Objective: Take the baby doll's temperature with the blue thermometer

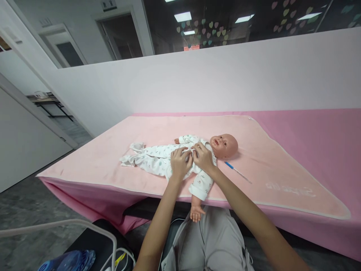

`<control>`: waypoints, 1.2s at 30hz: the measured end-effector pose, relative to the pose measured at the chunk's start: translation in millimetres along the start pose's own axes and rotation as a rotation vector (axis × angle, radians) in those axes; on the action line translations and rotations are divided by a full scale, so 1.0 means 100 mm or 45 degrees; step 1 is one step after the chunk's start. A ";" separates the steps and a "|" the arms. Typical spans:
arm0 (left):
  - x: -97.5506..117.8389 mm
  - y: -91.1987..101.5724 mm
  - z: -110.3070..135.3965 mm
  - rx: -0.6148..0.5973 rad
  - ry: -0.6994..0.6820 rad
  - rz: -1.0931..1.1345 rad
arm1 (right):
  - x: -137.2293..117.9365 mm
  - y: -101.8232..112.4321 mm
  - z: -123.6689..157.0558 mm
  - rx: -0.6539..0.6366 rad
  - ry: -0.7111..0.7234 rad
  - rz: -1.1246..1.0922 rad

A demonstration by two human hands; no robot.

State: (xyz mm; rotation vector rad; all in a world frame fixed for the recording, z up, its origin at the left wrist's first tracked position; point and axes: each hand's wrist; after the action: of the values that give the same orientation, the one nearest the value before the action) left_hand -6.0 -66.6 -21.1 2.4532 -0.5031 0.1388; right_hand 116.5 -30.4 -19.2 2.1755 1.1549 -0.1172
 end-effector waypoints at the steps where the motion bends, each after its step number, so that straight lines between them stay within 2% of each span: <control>1: 0.00 -0.01 0.00 -0.018 -0.004 -0.014 | 0.00 0.00 0.00 -0.002 -0.003 0.002; 5: 0.00 -0.01 -0.02 -0.089 -0.017 -0.042 | 0.01 0.00 0.00 -0.013 -0.005 0.011; 8: 0.01 0.00 -0.02 -0.080 -0.034 -0.035 | 0.02 0.01 0.01 -0.002 0.047 -0.007; 12: -0.05 0.10 0.03 0.080 0.045 -0.021 | -0.04 0.02 0.01 -0.002 0.226 -0.035; 15: -0.17 0.24 0.11 0.169 0.187 -0.033 | -0.17 -0.02 -0.01 -0.094 0.384 -0.042; 18: -0.31 0.36 0.20 -0.002 0.189 0.026 | -0.30 -0.08 -0.01 -0.229 0.464 0.001; 20: -0.36 0.40 0.24 -0.126 0.147 0.052 | -0.33 -0.12 0.00 -0.287 0.441 0.038; 22: -0.37 0.40 0.25 -0.179 0.117 0.030 | -0.32 -0.15 0.01 -0.298 0.384 0.034; 29: -0.30 0.36 0.21 -0.215 0.022 -0.080 | -0.23 -0.18 0.06 -0.166 0.258 -0.135; 36: -0.32 0.29 0.16 -0.231 -0.029 -0.183 | -0.21 -0.23 0.07 -0.182 0.233 -0.079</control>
State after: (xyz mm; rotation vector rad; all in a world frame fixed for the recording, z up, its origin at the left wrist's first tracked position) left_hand -47.6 -87.3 -24.5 2.3052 -0.3321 0.0048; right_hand 87.8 -40.4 -28.2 2.0576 1.2921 0.1371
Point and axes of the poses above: each hand's wrist, its own z-axis away from the middle knuckle, its own y-axis out of the back of the hand, x = y × z, and after that the axes turned 4 degrees about -z, right-handed
